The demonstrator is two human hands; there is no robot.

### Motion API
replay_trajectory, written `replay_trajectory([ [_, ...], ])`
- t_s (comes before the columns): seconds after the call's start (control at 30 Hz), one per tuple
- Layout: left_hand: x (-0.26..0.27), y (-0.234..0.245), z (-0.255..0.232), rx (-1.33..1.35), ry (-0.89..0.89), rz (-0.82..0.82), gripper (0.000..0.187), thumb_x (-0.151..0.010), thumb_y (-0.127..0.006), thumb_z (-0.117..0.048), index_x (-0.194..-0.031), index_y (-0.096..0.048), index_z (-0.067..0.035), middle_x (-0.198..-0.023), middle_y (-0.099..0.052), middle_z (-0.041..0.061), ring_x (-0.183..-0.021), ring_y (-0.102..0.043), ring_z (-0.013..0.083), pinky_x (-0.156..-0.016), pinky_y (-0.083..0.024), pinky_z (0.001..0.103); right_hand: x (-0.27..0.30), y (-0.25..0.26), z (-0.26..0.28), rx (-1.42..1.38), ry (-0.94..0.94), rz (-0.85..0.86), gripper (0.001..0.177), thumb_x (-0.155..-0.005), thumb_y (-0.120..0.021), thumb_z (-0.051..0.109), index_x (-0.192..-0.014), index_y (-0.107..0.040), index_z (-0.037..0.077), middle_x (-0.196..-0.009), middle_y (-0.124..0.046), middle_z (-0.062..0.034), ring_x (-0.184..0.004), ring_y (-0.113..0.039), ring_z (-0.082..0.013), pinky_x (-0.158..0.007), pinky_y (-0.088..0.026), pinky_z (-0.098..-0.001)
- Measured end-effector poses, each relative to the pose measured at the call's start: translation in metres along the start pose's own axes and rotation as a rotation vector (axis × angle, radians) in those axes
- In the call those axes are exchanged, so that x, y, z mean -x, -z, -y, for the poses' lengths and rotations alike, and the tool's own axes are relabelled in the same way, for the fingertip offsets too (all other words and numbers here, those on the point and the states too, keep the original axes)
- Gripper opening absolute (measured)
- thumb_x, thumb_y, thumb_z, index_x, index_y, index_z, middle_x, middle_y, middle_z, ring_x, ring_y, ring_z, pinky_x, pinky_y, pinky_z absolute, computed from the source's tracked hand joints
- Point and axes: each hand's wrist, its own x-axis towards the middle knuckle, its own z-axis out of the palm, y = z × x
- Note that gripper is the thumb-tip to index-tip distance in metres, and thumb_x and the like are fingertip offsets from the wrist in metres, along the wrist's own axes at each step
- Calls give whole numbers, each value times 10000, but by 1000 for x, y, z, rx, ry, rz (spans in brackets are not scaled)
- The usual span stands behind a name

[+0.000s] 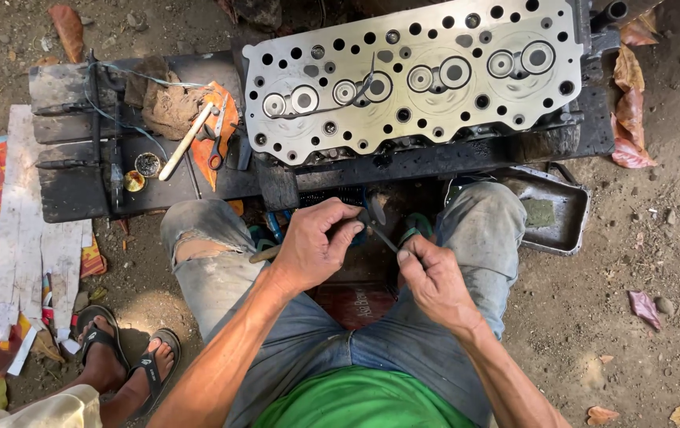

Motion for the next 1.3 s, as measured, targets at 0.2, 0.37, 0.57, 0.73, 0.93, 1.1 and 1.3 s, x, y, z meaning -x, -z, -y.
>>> replay_trajectory([
  [0.2,5,-15,15,-179,-85,40,40,-938,-689,-79,-951,-688,-41,-810,-663,126,-767,-702,346,-651,-577,370,19,-1,18,48,-6,-52,303,-968,-583,109,-665,-588,93,-474,-481,-10,-515,-459,-86,-442,-396,-273],
  [0.37,4,-8,-1,-338,-184,121,39,-948,-638,-59,-938,-672,-44,-779,-615,108,-729,-676,328,-611,-570,379,-10,4,50,195,34,-48,242,-924,-639,129,-690,-625,67,-458,-524,-60,-474,-502,-132,-441,-402,-305],
  [0.57,13,-4,-9,-479,-292,220,105,-964,-593,-78,-881,-652,-54,-774,-561,96,-707,-637,326,-555,-547,381,-63,1,84,420,48,155,193,-832,-696,151,-691,-630,37,-503,-573,-158,-493,-605,-288,-486,-445,-429],
  [0.73,17,-2,-7,-396,-327,181,149,-975,-570,-132,-840,-599,-76,-784,-542,84,-723,-631,320,-564,-555,381,-74,0,79,430,-65,297,226,-807,-717,167,-675,-616,14,-507,-595,-152,-528,-620,-235,-512,-466,-416],
  [0.93,14,-7,7,-304,-321,119,133,-984,-574,-161,-869,-622,-112,-779,-539,48,-701,-632,321,-549,-557,366,-77,5,77,403,-131,281,218,-808,-735,169,-679,-640,20,-502,-605,-142,-550,-614,-184,-509,-463,-385],
  [1.1,-10,3,0,-133,-95,-22,111,-949,-649,-65,-936,-724,-146,-749,-605,18,-694,-684,252,-632,-567,291,-85,-3,88,476,139,176,208,-814,-728,182,-673,-620,74,-558,-612,-172,-569,-677,-341,-524,-512,-396],
  [1.3,-91,11,-13,-167,-186,-149,102,-909,-631,12,-944,-694,-60,-765,-668,157,-766,-708,399,-662,-569,430,-155,-12,30,257,285,-199,212,-873,-693,202,-687,-642,113,-532,-580,-73,-538,-585,-175,-543,-480,-315],
])
